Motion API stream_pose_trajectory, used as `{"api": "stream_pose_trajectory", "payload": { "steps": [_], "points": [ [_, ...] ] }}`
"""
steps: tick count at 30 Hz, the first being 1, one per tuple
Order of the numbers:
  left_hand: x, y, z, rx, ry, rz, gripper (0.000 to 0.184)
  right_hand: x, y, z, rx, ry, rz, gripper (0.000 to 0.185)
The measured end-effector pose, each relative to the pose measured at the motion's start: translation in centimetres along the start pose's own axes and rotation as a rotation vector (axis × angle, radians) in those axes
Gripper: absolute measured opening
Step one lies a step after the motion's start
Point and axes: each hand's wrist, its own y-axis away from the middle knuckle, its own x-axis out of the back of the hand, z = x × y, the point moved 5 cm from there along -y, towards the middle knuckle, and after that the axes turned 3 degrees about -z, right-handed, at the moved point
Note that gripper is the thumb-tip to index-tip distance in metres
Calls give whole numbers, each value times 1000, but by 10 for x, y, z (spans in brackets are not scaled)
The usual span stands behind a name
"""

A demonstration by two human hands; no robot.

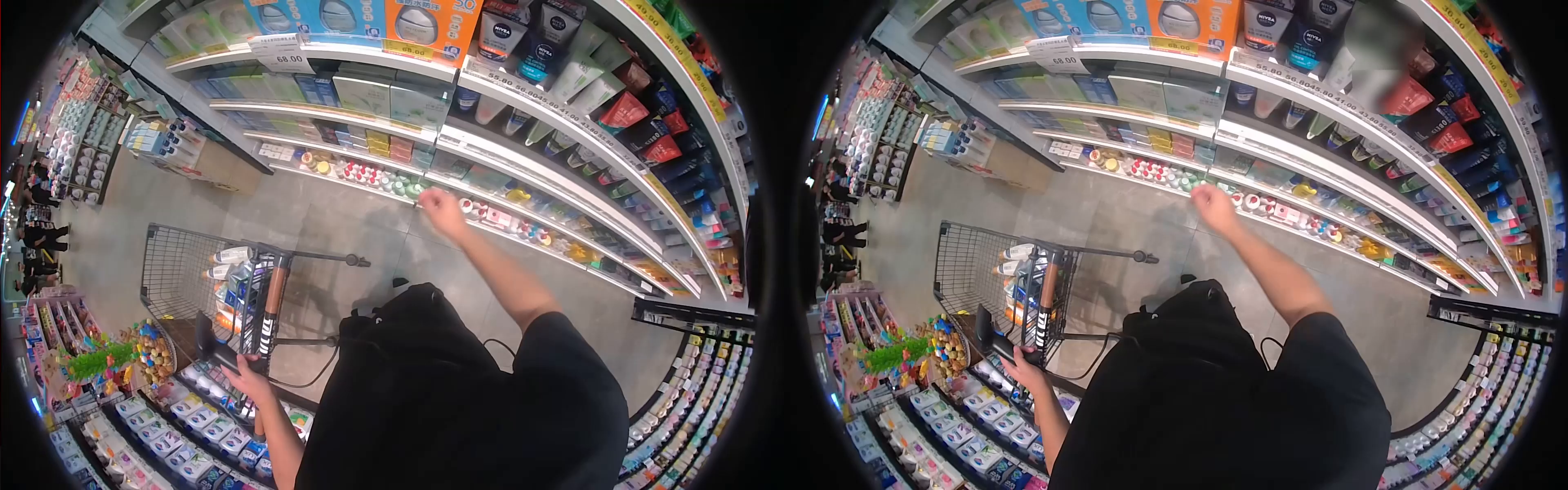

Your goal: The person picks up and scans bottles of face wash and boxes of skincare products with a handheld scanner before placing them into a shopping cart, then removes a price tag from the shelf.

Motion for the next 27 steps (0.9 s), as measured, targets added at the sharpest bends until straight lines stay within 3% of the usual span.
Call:
{"api": "stream_pose_trajectory", "payload": {
  "steps": [5, 7, 11, 13, 14, 16, 20, 25, 26, 27],
  "points": [
    [-2, 1, -2, -5, 6, -1, 39, 83, -104, -47, 135, 128, 342, 26],
    [-2, 2, -2, 13, 9, 23, 44, 101, -136, -63, 245, 350, 429, 34],
    [-5, 3, 4, -35, -16, -27, 37, 109, -167, -91, 139, 578, 328, 38],
    [-5, 5, 5, -44, -21, -25, 34, 106, -168, -99, -80, 688, 118, 41],
    [-5, 6, 5, -47, -28, -30, 31, 102, -166, -96, -79, 691, 111, 41],
    [-4, 7, 6, -44, -51, -16, 26, 98, -156, -94, 103, 729, 228, 39],
    [-5, 10, 4, -43, -64, 52, 21, 84, -123, -82, 301, 758, 251, 42],
    [-6, 9, 7, -86, -109, 17, 21, 81, -108, -67, 326, 788, 209, 45],
    [0, 7, 0, -37, -95, -1, 50, 83, -109, -68, 366, 766, 248, 43],
    [2, 6, -3, -35, -96, -4, 50, 85, -110, -69, 407, 743, 288, 42]
  ]
}}
